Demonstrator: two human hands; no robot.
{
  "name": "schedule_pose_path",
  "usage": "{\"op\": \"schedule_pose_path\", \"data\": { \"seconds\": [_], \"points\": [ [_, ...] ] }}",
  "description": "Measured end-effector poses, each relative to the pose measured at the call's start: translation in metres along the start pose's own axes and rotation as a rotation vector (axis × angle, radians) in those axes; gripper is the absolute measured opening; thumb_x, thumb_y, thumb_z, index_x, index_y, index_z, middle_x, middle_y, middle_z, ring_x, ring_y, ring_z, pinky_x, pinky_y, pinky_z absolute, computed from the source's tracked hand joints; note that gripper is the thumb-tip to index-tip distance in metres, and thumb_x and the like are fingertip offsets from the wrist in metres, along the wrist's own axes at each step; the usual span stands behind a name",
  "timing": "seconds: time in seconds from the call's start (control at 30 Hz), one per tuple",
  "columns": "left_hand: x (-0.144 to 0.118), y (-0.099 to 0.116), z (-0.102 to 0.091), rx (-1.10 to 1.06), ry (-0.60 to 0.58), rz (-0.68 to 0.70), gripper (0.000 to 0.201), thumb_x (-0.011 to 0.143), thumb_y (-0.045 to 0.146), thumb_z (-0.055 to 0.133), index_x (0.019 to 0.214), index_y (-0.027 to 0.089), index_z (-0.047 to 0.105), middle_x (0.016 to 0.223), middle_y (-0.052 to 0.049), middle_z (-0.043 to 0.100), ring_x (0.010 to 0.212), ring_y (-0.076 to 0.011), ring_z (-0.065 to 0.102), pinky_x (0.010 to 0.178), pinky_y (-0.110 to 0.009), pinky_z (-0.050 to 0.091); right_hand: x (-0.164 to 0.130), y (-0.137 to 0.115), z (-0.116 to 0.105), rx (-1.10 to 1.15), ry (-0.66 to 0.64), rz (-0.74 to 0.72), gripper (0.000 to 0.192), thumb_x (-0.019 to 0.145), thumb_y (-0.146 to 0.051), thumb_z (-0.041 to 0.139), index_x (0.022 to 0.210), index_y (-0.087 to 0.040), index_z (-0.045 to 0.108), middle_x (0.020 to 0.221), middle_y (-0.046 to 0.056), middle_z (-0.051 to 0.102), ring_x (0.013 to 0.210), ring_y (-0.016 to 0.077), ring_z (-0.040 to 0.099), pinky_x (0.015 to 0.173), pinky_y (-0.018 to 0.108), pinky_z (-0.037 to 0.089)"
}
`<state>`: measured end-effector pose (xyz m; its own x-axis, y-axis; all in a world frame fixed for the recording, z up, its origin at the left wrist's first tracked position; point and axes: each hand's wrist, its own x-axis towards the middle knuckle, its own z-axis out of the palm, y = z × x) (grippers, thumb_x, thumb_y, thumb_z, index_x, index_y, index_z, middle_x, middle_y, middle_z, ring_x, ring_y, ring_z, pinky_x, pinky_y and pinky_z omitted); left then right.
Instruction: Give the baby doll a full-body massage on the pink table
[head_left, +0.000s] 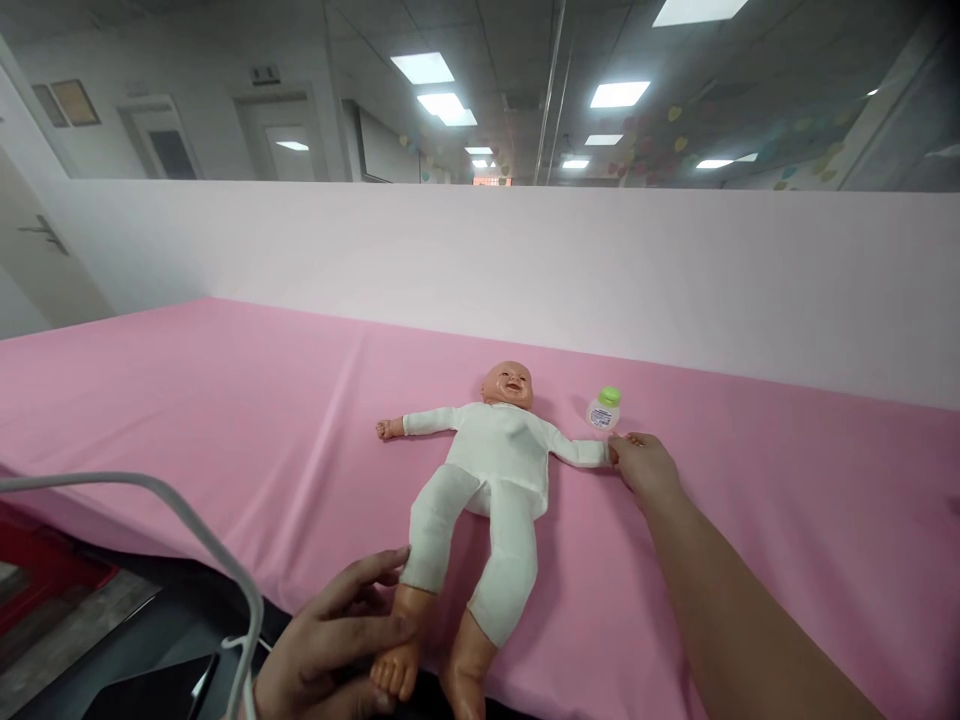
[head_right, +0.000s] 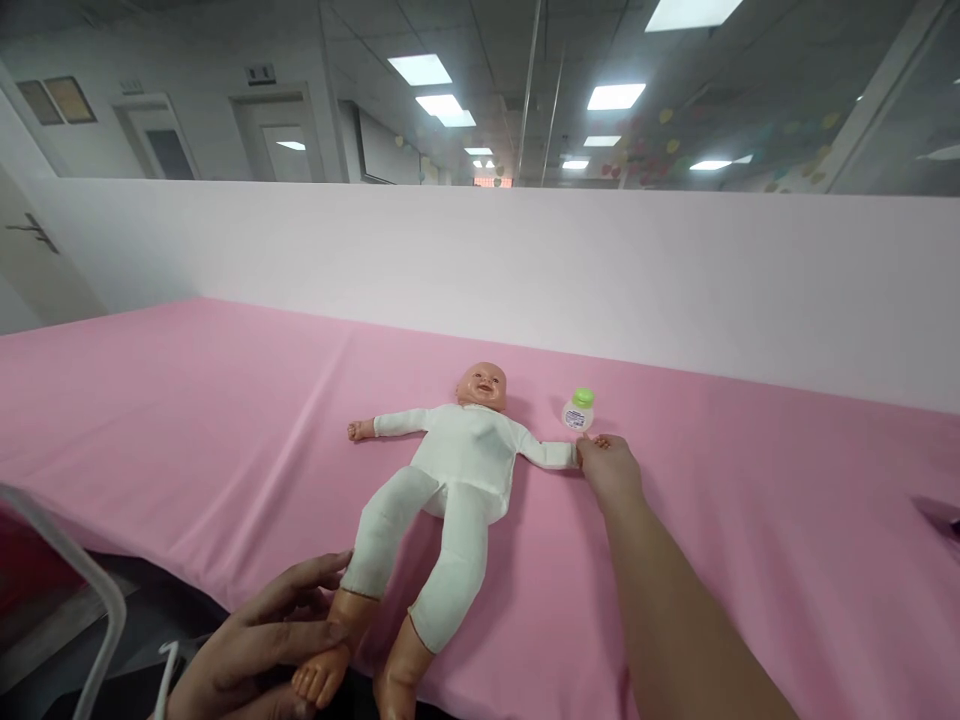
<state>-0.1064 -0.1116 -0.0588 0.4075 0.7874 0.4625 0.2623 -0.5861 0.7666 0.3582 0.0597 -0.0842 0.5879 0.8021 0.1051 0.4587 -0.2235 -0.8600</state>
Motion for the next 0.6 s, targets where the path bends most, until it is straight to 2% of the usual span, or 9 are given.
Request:
{"op": "schedule_pose_path", "data": {
  "seconds": [0.13,0.3,0.47,0.6],
  "points": [
    [-0.004,0.007,0.016,-0.05,-0.032,0.065,0.032,0.092,0.044,0.073,0.123,0.045,0.076,0.15,-0.007,0.06,0.119,-0.0316,0.07,0.097,-0.044,0.062,-0.002,-0.008,-0.002,-0.151,0.004,0.083,0.062,0.078,-0.051,0.066,0.132,-0.02,0.06,0.108,0.016,0.074,0.088,0.0313,0.069,0.071,0.04,0.051],
    [-0.009,0.006,0.029,0.008,-0.041,0.099,0.031,0.092,0.046,0.072,0.122,0.042,0.077,0.15,-0.008,0.059,0.118,-0.0316,0.07,0.097,-0.043,0.061,-0.011,-0.02,0.0,-0.23,-0.04,0.078,0.069,0.079,-0.05,0.063,0.141,-0.021,0.055,0.131,0.018,0.068,0.108,0.0366,0.067,0.082,0.044,0.052],
    [-0.011,-0.002,0.021,0.138,0.008,0.093,0.032,0.088,0.04,0.076,0.121,0.04,0.077,0.15,-0.008,0.059,0.123,-0.0319,0.068,0.1,-0.042,0.06,-0.02,-0.031,-0.005,-0.304,-0.038,0.068,0.074,0.082,-0.05,0.059,0.147,-0.018,0.048,0.142,0.022,0.057,0.117,0.0382,0.065,0.084,0.045,0.054],
    [-0.007,-0.002,0.008,0.205,-0.023,0.044,0.031,0.083,0.036,0.081,0.114,0.039,0.079,0.146,-0.006,0.063,0.122,-0.0293,0.069,0.094,-0.032,0.062,-0.027,-0.046,-0.023,-0.352,0.054,0.069,0.074,0.084,-0.055,0.056,0.149,-0.021,0.046,0.155,0.022,0.043,0.118,0.0393,0.065,0.088,0.049,0.055]
  ]
}}
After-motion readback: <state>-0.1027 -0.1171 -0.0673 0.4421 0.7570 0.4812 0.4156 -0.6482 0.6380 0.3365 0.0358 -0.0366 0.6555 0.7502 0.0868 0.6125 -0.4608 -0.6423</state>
